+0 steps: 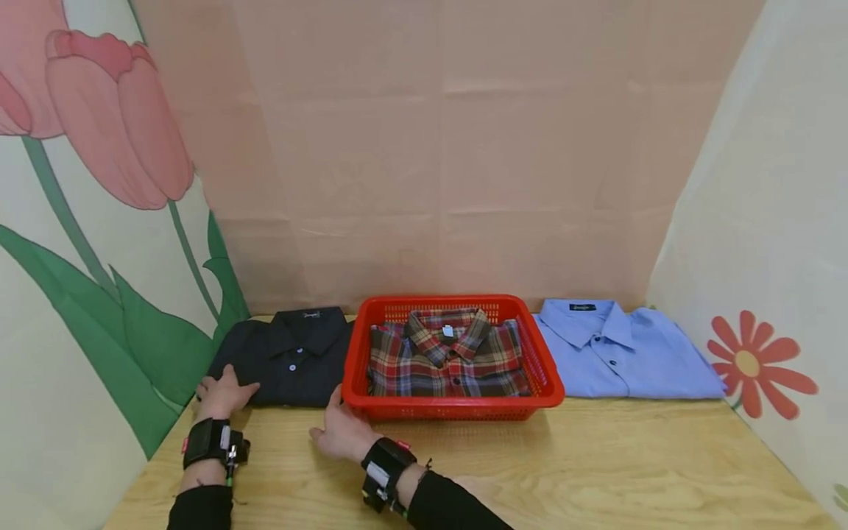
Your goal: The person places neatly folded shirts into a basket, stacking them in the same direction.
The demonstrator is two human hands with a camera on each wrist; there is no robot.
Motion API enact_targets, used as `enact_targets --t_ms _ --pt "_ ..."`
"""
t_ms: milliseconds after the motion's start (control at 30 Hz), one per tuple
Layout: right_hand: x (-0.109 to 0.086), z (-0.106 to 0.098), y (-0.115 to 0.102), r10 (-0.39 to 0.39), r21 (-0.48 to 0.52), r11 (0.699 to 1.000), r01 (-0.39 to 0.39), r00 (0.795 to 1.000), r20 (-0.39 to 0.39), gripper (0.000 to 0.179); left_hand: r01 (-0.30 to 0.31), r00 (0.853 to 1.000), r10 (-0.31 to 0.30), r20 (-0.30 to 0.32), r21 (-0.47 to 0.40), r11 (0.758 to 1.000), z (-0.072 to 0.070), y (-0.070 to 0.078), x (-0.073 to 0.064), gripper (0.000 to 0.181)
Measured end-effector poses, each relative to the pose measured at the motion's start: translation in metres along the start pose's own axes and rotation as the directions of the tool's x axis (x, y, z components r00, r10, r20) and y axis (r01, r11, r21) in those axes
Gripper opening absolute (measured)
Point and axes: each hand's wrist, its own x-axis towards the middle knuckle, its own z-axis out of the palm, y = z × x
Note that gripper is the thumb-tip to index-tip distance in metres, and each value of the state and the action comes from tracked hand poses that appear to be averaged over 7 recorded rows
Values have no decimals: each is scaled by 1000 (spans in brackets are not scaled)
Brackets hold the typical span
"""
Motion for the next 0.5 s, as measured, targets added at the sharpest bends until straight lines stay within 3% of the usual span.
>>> enact_targets --t_ms 233,500 --pt "0 -6 3 -1 66 998 -3 999 53 91 -31 997 27 79 50 998 -6 -14 2 85" --pt "0 -10 4 -28 70 997 24 998 63 85 -95 995 96 -7 53 994 -12 -10 0 70"
